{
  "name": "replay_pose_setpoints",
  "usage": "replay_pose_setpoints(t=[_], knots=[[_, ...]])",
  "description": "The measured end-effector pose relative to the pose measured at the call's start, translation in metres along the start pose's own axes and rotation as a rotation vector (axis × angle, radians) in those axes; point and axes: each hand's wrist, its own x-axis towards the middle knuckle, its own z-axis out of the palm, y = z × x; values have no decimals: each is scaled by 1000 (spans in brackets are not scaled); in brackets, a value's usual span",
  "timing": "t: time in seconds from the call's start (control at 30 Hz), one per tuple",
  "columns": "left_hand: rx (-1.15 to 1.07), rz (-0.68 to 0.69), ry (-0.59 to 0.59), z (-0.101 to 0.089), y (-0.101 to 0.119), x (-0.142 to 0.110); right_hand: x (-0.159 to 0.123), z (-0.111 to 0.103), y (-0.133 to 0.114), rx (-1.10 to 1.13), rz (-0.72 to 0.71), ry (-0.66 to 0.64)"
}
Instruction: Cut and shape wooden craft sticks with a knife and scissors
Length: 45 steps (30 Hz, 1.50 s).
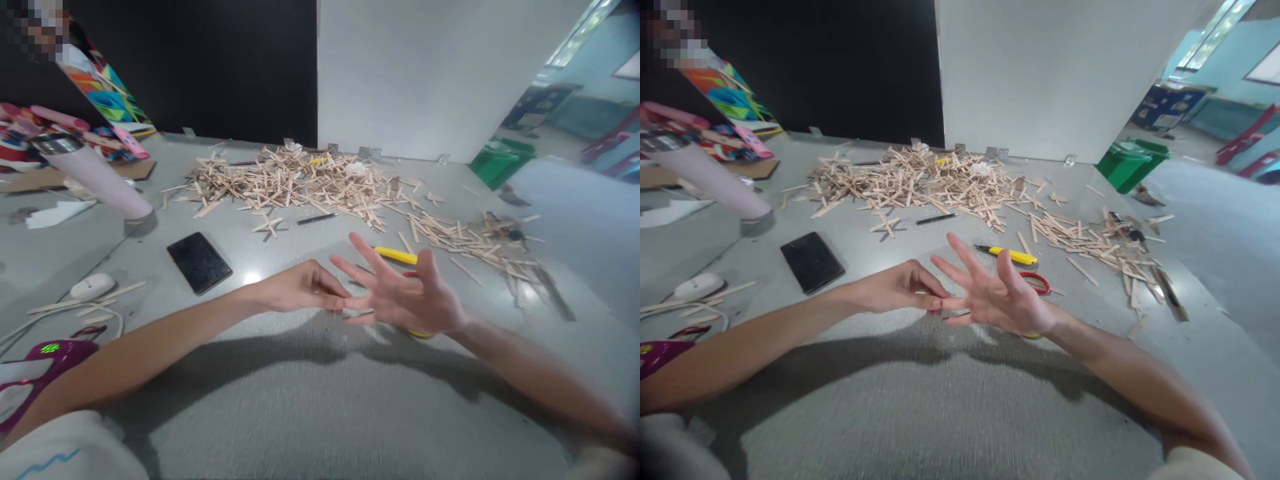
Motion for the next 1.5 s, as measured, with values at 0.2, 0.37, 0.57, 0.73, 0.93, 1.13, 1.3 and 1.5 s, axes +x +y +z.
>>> replay_pose_setpoints(t=[0.2, 0.37, 0.57, 0.73, 0.93, 1.13, 1.3, 1.5], knots=[[109, 48, 57, 2, -11, 2, 2, 5, 9, -69, -30, -44], [16, -35, 225, 22, -31, 11, 9, 10, 28, -90, -94, 33], [98, -66, 286, 27, -32, 10, 14, 5, 36, -53, -52, 60], [103, -34, 129, 9, -18, 4, 15, 2, 25, 20, -94, 17], [115, 24, -45, -15, -3, 1, 12, 0, 13, -26, -110, 31], [110, 17, 4, -12, -12, 1, 8, -3, 18, -88, -109, 14], [31, -32, 154, 15, -31, 9, 9, 2, 32, -139, -124, -14], [132, -29, 379, 40, -38, 14, 13, 1, 50, -137, -88, 70]])
